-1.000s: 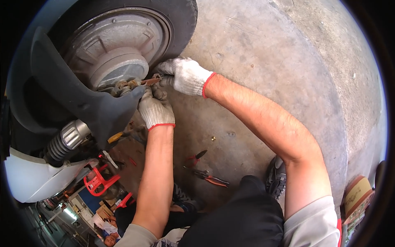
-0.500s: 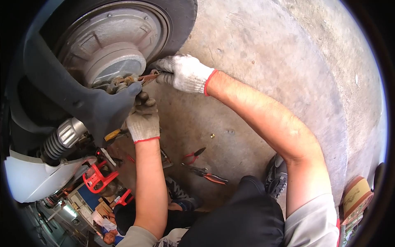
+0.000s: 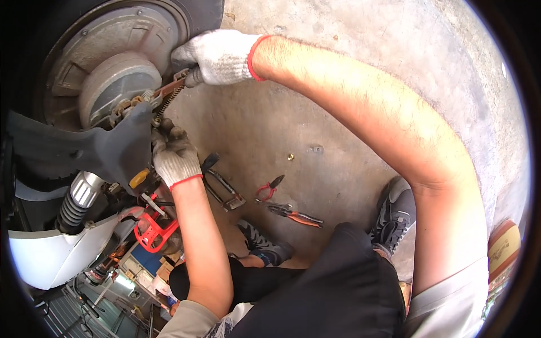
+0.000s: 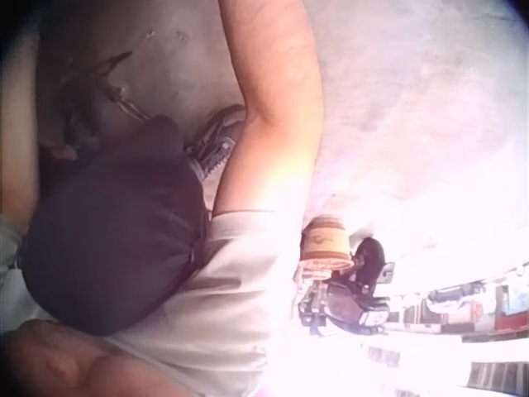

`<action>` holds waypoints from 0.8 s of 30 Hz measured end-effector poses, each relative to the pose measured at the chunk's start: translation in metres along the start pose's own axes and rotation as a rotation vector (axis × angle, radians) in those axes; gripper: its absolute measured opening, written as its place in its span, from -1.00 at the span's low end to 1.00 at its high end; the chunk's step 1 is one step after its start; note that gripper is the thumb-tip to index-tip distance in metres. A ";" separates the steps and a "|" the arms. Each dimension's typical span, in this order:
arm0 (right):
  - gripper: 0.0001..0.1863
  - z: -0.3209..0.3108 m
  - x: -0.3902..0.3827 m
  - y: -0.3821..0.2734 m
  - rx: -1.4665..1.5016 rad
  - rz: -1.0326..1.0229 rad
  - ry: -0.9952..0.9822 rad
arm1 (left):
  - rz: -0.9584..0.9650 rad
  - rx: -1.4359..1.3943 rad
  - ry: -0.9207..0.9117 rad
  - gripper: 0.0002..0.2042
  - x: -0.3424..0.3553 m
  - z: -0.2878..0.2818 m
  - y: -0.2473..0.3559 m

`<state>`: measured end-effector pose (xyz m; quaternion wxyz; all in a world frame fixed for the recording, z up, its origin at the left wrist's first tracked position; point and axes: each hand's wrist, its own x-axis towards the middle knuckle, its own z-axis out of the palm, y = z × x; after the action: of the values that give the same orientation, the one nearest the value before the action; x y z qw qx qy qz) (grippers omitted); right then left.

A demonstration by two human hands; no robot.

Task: The person is repairing the rear brake cable and spring assembly of a scooter.

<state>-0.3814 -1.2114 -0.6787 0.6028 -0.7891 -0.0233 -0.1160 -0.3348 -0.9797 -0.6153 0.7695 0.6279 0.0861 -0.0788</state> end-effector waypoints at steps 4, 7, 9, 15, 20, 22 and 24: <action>-0.66 0.001 -0.001 -0.003 -0.076 -0.032 0.036 | 0.002 0.121 0.048 -0.84 0.001 0.005 -0.004; -0.65 -0.002 0.002 -0.008 -0.117 -0.025 0.078 | 0.018 0.087 0.080 -0.83 0.001 0.012 -0.006; -0.61 -0.003 0.002 -0.010 -0.107 -0.019 0.022 | 0.027 0.127 0.093 -0.83 0.001 0.015 -0.005; -0.58 -0.002 -0.003 -0.014 -0.148 -0.004 0.046 | -0.046 0.056 0.051 -0.81 -0.001 0.017 -0.003; -0.58 -0.005 -0.003 -0.015 -0.132 -0.013 0.020 | -0.070 -0.127 0.029 -0.77 -0.004 0.029 -0.006; -0.60 -0.003 -0.001 -0.013 -0.152 -0.019 0.036 | -0.090 -0.285 -0.041 -0.74 -0.003 0.033 -0.008; -0.68 -0.002 0.003 -0.009 -0.075 -0.004 0.055 | -0.070 -0.295 -0.152 -0.72 0.003 0.037 -0.013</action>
<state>-0.3806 -1.2107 -0.6688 0.5729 -0.8077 -0.0039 -0.1395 -0.3337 -1.0188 -0.6211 0.8543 0.4972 0.0603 -0.1393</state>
